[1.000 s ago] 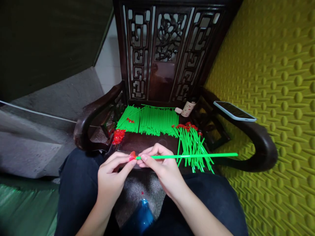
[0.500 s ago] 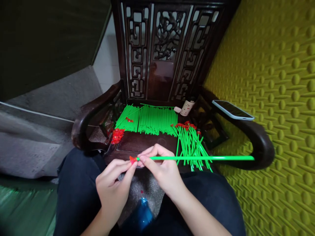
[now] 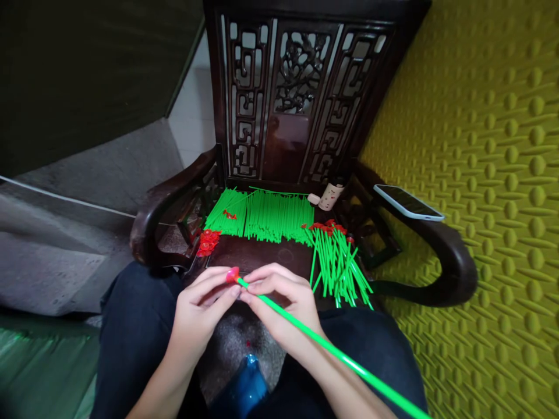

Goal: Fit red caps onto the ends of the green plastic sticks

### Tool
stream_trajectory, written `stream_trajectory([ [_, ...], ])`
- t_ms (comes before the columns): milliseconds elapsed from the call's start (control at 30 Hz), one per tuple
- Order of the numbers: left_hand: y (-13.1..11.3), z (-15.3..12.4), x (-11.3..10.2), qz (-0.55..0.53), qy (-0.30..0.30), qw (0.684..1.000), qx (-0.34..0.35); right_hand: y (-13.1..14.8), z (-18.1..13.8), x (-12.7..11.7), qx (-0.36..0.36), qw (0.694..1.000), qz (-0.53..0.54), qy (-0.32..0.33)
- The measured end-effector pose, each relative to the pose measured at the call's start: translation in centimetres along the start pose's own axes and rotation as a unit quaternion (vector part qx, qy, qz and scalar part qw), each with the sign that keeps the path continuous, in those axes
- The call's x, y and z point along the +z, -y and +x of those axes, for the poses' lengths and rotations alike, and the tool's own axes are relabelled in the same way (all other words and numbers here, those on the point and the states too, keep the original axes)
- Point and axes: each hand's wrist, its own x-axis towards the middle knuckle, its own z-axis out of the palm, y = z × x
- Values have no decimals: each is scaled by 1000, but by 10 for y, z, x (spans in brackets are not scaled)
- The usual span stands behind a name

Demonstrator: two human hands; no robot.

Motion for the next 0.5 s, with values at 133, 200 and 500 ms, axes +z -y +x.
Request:
stream_trajectory([
  [133,-2,1,-7,54,8,996,64,0,-4,0,-13,1000,-6,25],
  [200,-3,1,-9,95,-1,988,124,-1,-6,0,-21,999,-12,24],
  [500,-8,-1,-5,163,-9,961,224,2,-2,-4,-41,998,-30,45],
])
